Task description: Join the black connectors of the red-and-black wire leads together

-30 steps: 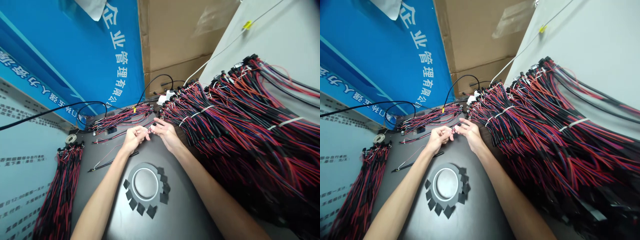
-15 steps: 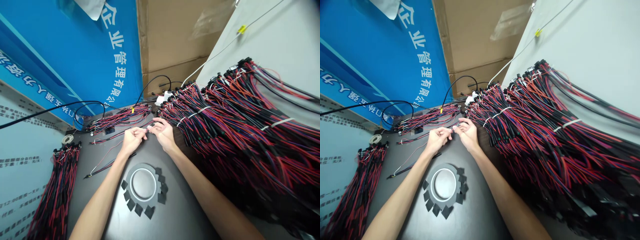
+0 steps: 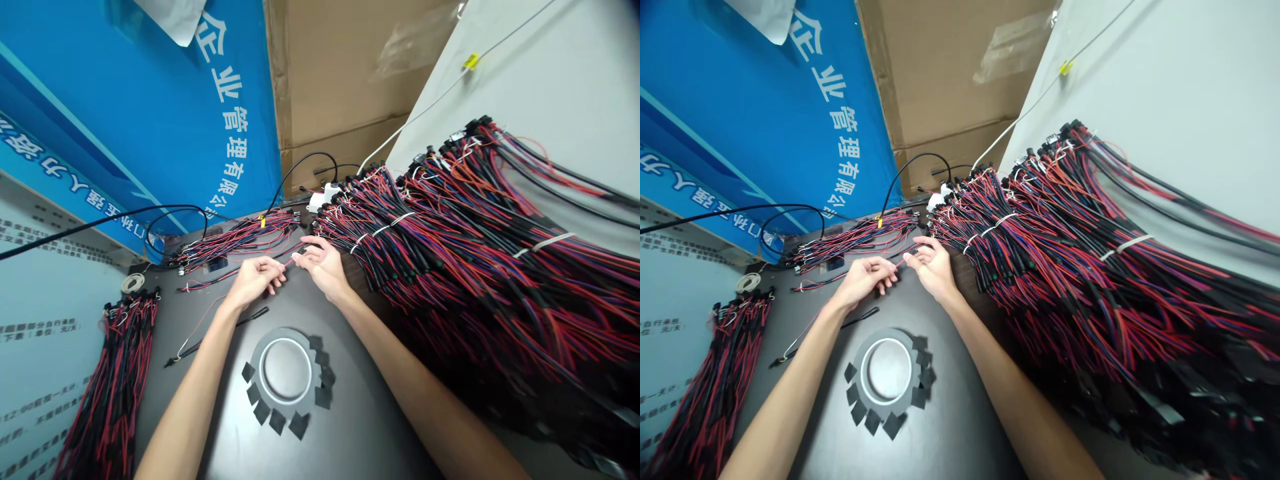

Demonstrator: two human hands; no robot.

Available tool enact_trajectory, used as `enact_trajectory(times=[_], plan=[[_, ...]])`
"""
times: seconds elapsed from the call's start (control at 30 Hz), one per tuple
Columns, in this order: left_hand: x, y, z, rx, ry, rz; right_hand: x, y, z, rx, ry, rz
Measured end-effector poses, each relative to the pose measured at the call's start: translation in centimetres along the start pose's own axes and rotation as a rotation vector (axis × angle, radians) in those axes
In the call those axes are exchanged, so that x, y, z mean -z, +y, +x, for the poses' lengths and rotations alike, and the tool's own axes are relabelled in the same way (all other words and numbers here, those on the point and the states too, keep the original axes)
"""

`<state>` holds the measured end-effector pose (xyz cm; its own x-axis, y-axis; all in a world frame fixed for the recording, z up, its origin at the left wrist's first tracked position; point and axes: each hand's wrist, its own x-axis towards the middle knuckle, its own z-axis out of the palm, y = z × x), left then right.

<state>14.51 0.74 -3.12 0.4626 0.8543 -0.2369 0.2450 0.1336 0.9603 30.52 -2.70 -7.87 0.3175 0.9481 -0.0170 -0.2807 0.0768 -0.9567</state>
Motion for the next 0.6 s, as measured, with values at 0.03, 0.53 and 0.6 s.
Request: enact_trajectory(times=[0.03, 0.53, 0.6], plan=[[0.0, 0.1, 0.0, -0.004, 0.002, 0.015, 0.0, 0.0, 0.0, -0.004, -0.005, 0.000], [-1.1, -0.1, -0.1, -0.079, 0.079, 0.036, -0.2, -0.9, -0.3, -0.089, -0.074, 0.035], [-1.3, -0.3, 0.0, -0.052, 0.096, 0.021, -0.2, -0.6, -0.3, -0.066, -0.059, 0.020]])
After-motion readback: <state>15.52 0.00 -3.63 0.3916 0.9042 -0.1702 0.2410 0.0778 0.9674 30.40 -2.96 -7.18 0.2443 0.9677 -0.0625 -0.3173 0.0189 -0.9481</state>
